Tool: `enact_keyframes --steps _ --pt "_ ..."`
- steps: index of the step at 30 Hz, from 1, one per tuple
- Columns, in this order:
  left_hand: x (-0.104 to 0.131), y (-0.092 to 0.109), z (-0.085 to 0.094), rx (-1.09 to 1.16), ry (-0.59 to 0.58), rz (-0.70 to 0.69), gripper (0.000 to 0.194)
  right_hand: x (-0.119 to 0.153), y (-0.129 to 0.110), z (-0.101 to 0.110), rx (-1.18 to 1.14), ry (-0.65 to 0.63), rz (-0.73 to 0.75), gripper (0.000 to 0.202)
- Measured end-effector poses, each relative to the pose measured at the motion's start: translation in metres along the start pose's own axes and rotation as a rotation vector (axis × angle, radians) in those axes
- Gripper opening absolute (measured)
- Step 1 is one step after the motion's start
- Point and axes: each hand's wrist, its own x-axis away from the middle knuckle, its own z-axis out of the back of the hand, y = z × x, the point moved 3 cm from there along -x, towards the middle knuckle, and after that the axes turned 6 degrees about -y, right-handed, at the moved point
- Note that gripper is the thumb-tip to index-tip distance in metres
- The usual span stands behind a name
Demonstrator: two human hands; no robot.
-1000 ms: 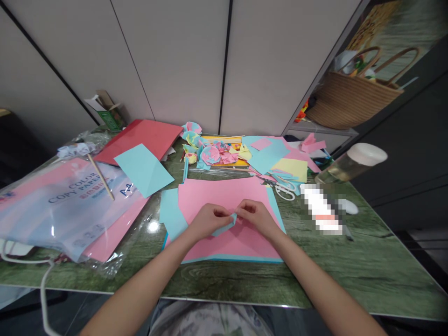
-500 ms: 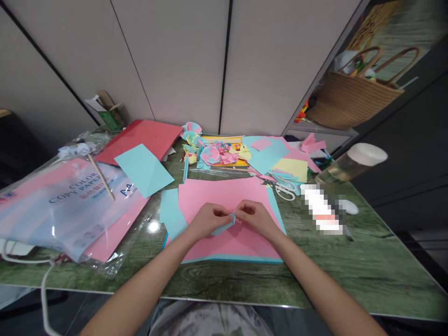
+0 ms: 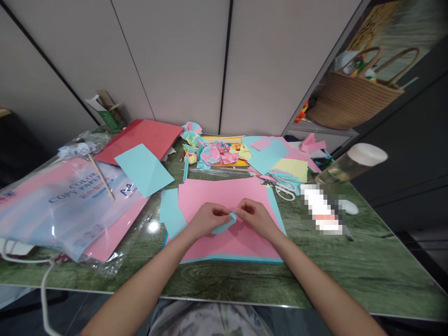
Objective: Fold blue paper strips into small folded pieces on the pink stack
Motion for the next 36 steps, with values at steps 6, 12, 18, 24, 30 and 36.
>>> enact_keyframes --steps 6,12,18,24,30,36 --pt "-0.0007 -0.0015 -0.0010 0.005 0.010 -0.042 0.022 0.0008 -0.0024 -0.0001 0.033 0.009 0.005 0.023" --pt "-0.0014 -0.0023 -0.0018 -0.051 0.054 -0.029 0.028 0.0015 -0.0025 -0.0016 0.019 -0.011 0.008 0.022" --pt "-0.0001 -0.0002 0.0010 -0.007 0.071 -0.029 0.030 0.0016 -0.0039 -0.0024 -0.049 -0.072 0.021 0.021" --pt "-0.0012 -0.0004 0.0003 0.028 0.069 -0.034 0.028 0.0021 -0.0037 -0.0026 -0.041 -0.068 0.026 0.020" --pt "-0.0015 -0.0002 0.0006 0.021 0.091 -0.043 0.028 0.0015 -0.0032 -0.0039 -0.024 -0.070 0.023 0.022" --pt "-0.0020 -0.0032 -0.0002 0.003 0.062 -0.040 0.026 0.0013 -0.0038 -0.0015 -0.071 -0.054 0.038 0.022"
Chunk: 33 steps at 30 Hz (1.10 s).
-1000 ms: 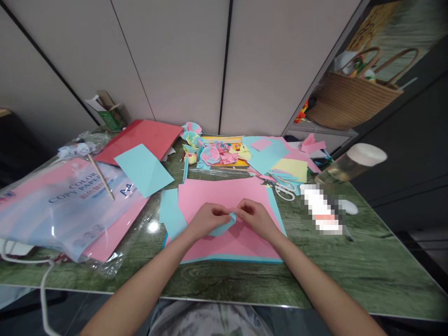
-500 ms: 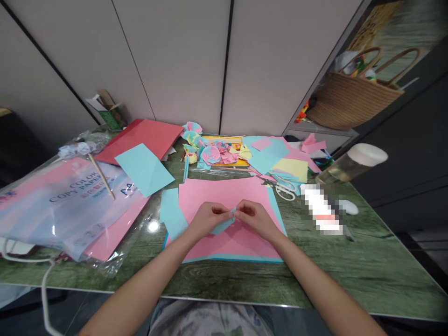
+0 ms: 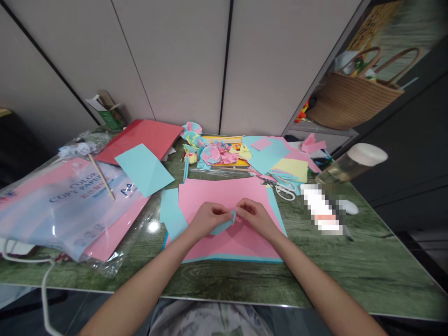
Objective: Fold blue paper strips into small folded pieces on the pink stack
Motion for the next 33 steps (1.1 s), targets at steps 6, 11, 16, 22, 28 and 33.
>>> enact_keyframes --steps 6,11,16,22,28,33 --pt "-0.0007 -0.0013 -0.0008 0.005 -0.026 -0.031 0.025 -0.0001 0.0012 -0.0009 0.039 0.040 -0.002 0.020" --pt "-0.0020 -0.0024 0.0007 0.018 0.012 -0.023 0.025 0.0001 -0.0002 -0.0022 0.018 -0.007 -0.008 0.020" --pt "-0.0025 -0.0040 0.0004 0.057 -0.009 0.019 0.029 0.0011 -0.0003 -0.0019 0.036 -0.062 -0.027 0.018" --pt "-0.0037 -0.0088 -0.0004 0.152 -0.043 0.049 0.031 0.0003 0.0001 -0.0030 0.031 -0.054 -0.017 0.017" --pt "-0.0027 -0.0050 0.0016 0.185 -0.009 0.044 0.024 0.0013 -0.0055 -0.0033 0.007 -0.102 -0.010 0.019" --pt "-0.0020 -0.0020 0.0002 0.288 0.016 0.029 0.017 0.0020 -0.0048 -0.0036 0.064 -0.071 0.005 0.016"
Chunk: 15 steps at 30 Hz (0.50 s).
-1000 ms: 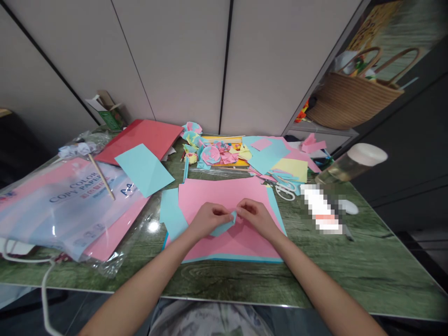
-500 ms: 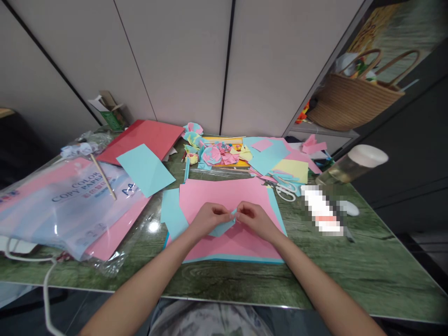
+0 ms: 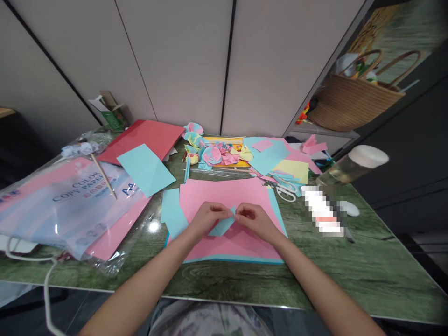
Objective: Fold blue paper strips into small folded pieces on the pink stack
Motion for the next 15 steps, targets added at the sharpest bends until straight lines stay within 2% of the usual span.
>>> enact_keyframes --steps 6,10,15 --pt "-0.0003 -0.0031 -0.0014 0.073 -0.006 0.044 0.017 -0.0003 0.0004 -0.0002 0.050 0.022 0.001 0.013" --pt "-0.0003 0.0012 -0.0020 -0.012 -0.054 -0.029 0.016 0.0007 -0.0011 -0.0018 0.062 -0.027 0.000 0.011" --pt "-0.0006 0.0027 -0.0004 0.007 -0.016 -0.083 0.013 0.0025 -0.0030 -0.0037 0.084 -0.072 -0.023 0.010"
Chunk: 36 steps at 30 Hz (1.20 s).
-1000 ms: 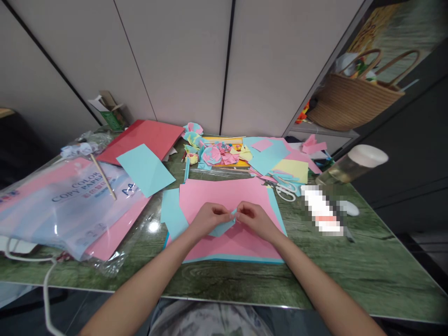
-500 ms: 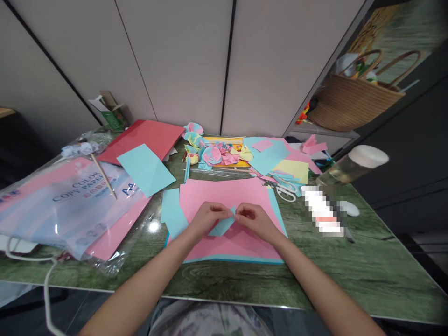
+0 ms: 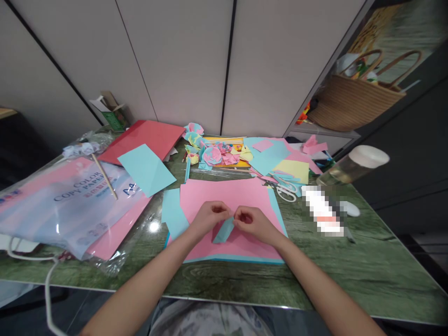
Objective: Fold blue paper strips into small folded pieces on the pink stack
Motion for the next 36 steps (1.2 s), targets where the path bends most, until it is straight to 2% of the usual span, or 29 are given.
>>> enact_keyframes --steps 8,14,22,28,31,36 --pt "-0.001 -0.013 -0.003 0.115 0.008 0.063 0.010 0.000 -0.003 -0.001 0.011 -0.052 0.028 0.009" --pt "0.000 -0.003 -0.004 -0.002 0.025 -0.010 0.011 0.002 -0.002 0.001 0.024 -0.053 0.025 0.012" --pt "0.000 -0.003 0.002 0.060 -0.015 0.060 0.016 0.002 -0.004 0.003 0.037 -0.072 0.031 0.012" --pt "0.002 0.002 -0.001 -0.058 -0.020 -0.040 0.022 0.001 0.001 0.003 0.025 -0.051 0.019 0.014" --pt "0.002 0.000 -0.003 0.013 -0.023 -0.069 0.025 0.001 0.000 0.002 0.008 -0.071 0.025 0.014" --pt "0.000 -0.004 -0.007 0.192 -0.034 -0.048 0.012 0.001 -0.002 0.000 -0.042 -0.097 0.031 0.014"
